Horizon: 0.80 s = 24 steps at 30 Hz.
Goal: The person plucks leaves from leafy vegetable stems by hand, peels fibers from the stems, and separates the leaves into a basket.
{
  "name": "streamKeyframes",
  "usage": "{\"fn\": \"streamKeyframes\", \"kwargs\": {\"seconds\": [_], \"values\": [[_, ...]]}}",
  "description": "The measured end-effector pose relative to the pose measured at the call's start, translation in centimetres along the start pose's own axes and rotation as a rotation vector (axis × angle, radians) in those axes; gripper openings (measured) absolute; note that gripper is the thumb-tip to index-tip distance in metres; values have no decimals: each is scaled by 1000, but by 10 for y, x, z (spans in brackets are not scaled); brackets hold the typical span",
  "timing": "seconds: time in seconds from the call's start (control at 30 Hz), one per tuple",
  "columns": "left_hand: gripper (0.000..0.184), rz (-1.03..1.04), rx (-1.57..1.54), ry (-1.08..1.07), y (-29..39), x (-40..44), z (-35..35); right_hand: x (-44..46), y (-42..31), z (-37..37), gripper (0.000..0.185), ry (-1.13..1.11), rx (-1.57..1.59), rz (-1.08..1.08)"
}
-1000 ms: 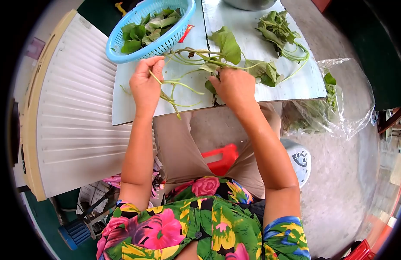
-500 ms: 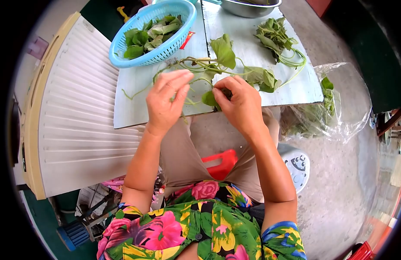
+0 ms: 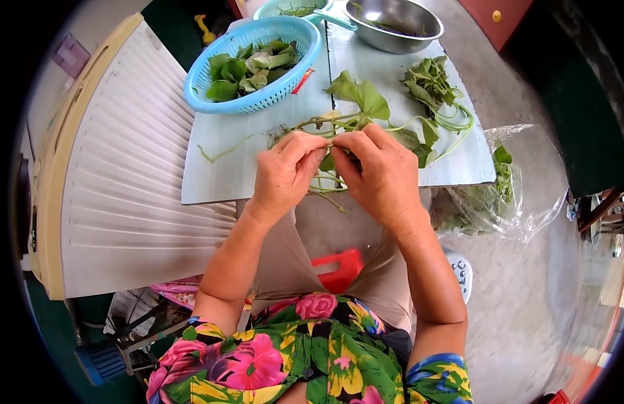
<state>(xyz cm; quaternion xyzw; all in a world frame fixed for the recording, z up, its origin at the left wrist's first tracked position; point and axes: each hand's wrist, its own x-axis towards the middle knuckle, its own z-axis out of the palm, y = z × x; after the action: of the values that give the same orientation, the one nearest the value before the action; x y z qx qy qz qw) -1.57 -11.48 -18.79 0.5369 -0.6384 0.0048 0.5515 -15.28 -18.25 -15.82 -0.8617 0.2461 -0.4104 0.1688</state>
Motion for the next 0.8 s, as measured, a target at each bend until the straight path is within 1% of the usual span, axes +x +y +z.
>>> {"fn": "streamKeyframes", "kwargs": {"seconds": [0.03, 0.17, 0.27, 0.33, 0.53, 0.63, 0.8], "values": [[12, -48, -37, 5, 1, -1, 0, 0, -1, 1, 10, -10, -2, 2], [11, -70, -57, 44, -2, -3, -1, 2, -5, 9, 8, -18, 4, 7], [12, -84, -10, 67, -2, -5, -3, 2, -5, 15, 8, -15, 14, -7], [12, -29, 56, 107, -4, -6, -4, 3, -6, 17, 8, -11, 20, -18], [16, 4, 140, 136, -7, -10, -8, 4, -9, 21, 9, -27, 13, -35], [19, 59, 168, 166, -9, -10, -8, 1, -8, 25, 11, -29, 30, -37], [21, 87, 183, 171, -12, -14, -8, -2, -10, 27, 13, -33, 51, -27]]}}
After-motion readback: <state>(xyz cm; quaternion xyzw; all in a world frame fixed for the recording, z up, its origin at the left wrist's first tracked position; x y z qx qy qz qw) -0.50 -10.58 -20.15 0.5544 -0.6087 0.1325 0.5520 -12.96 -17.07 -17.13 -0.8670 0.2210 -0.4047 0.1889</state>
